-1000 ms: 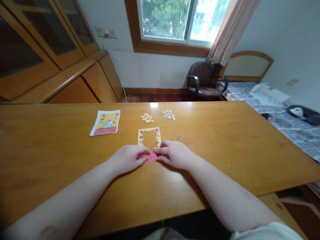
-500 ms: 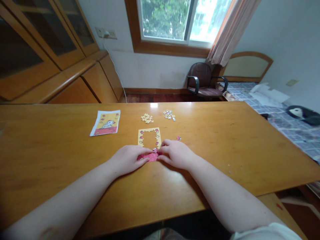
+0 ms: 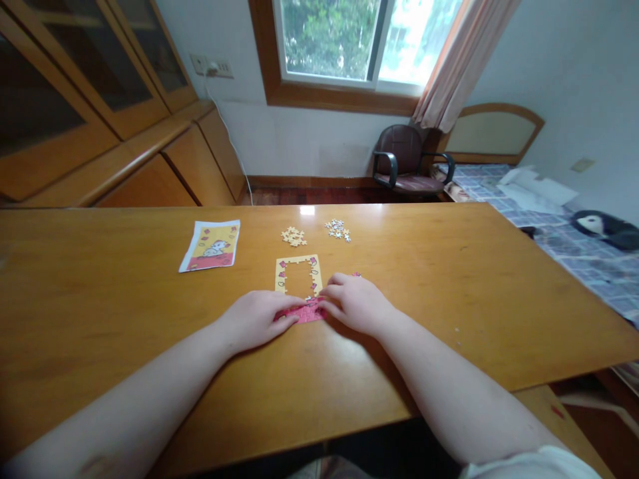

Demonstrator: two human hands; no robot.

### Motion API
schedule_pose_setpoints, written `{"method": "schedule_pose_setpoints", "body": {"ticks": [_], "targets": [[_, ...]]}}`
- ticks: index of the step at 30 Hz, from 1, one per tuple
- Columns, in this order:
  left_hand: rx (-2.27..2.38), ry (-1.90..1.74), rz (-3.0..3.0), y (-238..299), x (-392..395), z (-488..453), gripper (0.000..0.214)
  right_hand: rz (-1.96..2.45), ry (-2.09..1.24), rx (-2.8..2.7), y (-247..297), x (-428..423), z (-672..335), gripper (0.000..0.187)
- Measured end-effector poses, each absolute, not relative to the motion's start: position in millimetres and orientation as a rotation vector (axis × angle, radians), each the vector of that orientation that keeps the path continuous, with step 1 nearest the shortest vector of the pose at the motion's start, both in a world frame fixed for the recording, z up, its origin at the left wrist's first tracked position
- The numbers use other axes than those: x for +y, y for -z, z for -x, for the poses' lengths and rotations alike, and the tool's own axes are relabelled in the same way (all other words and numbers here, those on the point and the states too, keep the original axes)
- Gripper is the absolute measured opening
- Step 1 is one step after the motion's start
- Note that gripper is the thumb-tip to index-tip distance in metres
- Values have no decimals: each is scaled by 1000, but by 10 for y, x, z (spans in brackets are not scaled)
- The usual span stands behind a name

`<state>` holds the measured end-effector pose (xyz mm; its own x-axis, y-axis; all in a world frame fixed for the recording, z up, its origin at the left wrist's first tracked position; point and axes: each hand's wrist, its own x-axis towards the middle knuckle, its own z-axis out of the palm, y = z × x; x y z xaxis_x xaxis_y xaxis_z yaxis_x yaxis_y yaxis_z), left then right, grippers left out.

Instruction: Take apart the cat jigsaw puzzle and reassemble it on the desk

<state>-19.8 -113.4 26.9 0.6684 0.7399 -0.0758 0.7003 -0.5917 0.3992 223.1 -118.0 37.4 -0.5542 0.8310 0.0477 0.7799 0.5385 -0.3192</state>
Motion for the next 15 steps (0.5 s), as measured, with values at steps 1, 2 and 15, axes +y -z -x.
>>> {"method": "schedule_pose_setpoints", "body": {"ticks": [1,2,15], "targets": [[1136,-147,-2485,-269,-1136,201,37,1481,-311,-2513,-382,-1158,-2276,28],[1144,-155,-2484,-269,-1139,202,38,1610,-230,-2420,-392,-1134,-2328,27],[1137,-67,-2531,-287,-1171,179,40,2122,-216,-2162,-361,-992,-2560,25]]}}
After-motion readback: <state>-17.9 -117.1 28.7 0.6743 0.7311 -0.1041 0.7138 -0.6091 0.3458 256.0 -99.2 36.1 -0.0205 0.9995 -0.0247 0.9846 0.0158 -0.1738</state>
